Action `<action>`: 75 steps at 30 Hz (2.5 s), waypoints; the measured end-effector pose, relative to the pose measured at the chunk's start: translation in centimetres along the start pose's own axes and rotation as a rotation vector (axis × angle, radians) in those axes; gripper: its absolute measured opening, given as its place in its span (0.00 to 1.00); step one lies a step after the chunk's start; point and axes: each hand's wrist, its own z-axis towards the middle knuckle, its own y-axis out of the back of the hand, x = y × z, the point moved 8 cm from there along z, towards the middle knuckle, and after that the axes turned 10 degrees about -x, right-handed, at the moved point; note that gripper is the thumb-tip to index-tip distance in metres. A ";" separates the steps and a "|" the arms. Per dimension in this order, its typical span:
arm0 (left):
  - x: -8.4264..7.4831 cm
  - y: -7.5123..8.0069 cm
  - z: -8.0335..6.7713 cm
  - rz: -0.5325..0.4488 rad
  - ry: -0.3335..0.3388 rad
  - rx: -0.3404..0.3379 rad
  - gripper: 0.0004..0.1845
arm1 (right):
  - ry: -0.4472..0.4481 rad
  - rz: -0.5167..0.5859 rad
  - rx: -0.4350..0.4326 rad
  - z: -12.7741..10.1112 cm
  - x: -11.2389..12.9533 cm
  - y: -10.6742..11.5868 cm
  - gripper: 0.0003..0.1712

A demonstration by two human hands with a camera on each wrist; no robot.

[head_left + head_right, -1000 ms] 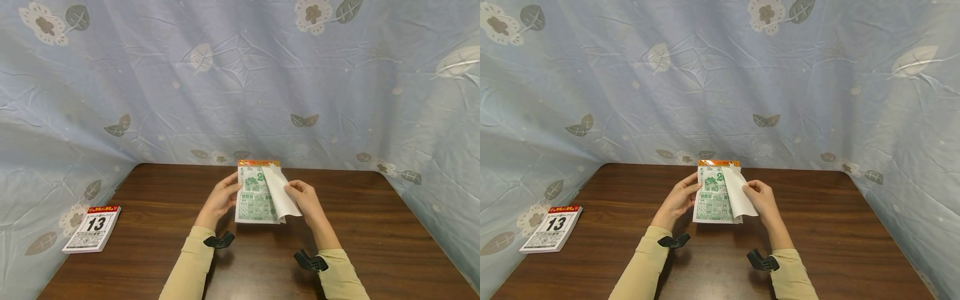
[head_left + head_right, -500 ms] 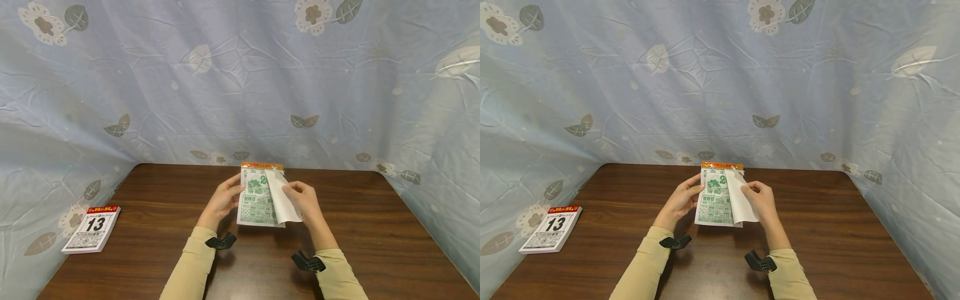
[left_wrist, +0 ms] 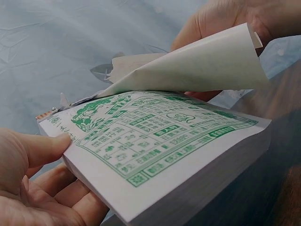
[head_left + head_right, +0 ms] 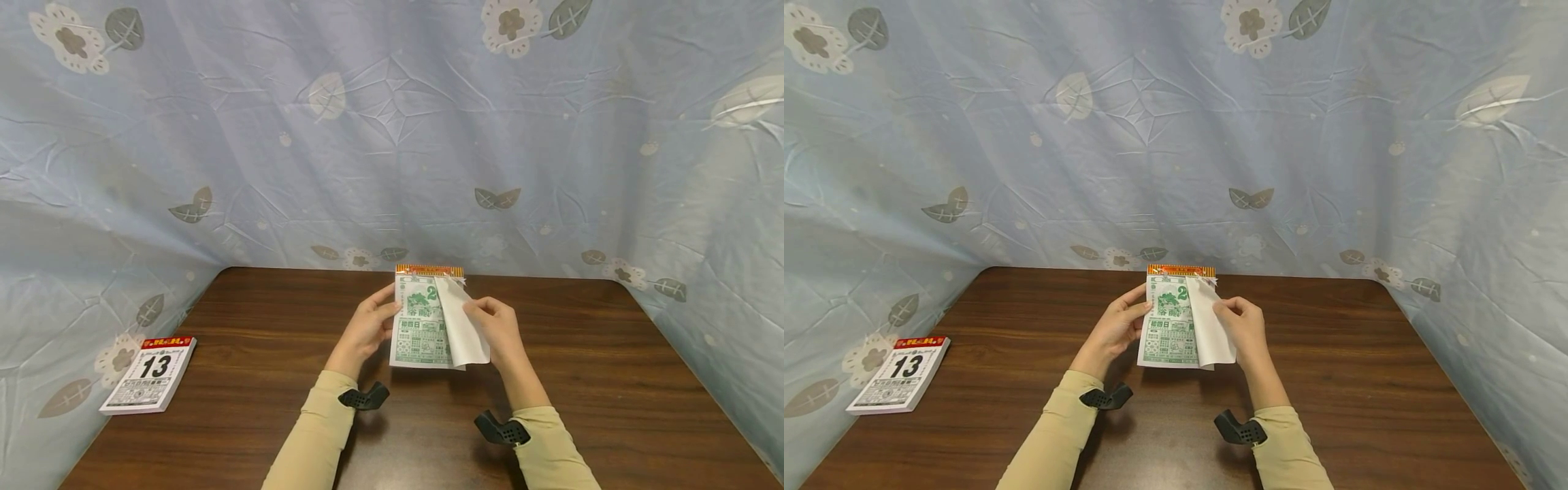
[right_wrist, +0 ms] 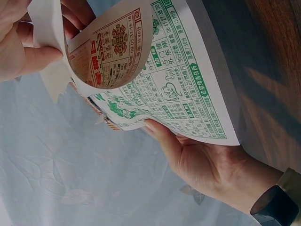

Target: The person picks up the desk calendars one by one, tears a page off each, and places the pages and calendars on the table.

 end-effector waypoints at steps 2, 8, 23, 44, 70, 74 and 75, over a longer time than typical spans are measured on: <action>0.0 0.0 0.0 0.000 0.001 -0.002 0.26 | -0.010 0.009 0.007 0.0 0.0 0.0 0.11; 0.1 0.2 0.1 -0.017 0.006 -0.035 0.26 | -0.025 0.039 -0.003 -0.2 -0.1 0.3 0.10; 0.0 0.5 0.1 -0.017 0.006 -0.038 0.27 | -0.030 0.071 0.026 -0.3 -0.1 0.0 0.11; -0.1 0.7 0.2 -0.048 0.026 -0.080 0.25 | -0.040 0.153 0.090 -0.2 0.0 -0.2 0.11; -0.7 0.6 -0.3 0.066 0.025 0.084 0.26 | 0.048 -0.069 0.139 -0.3 0.4 0.1 0.18; -0.7 0.3 -0.4 0.083 0.016 0.107 0.27 | 0.014 -0.059 0.156 -0.2 0.2 0.1 0.23; -0.6 0.2 -0.5 0.085 0.015 0.112 0.27 | 0.000 -0.060 0.162 -0.2 0.1 0.0 0.24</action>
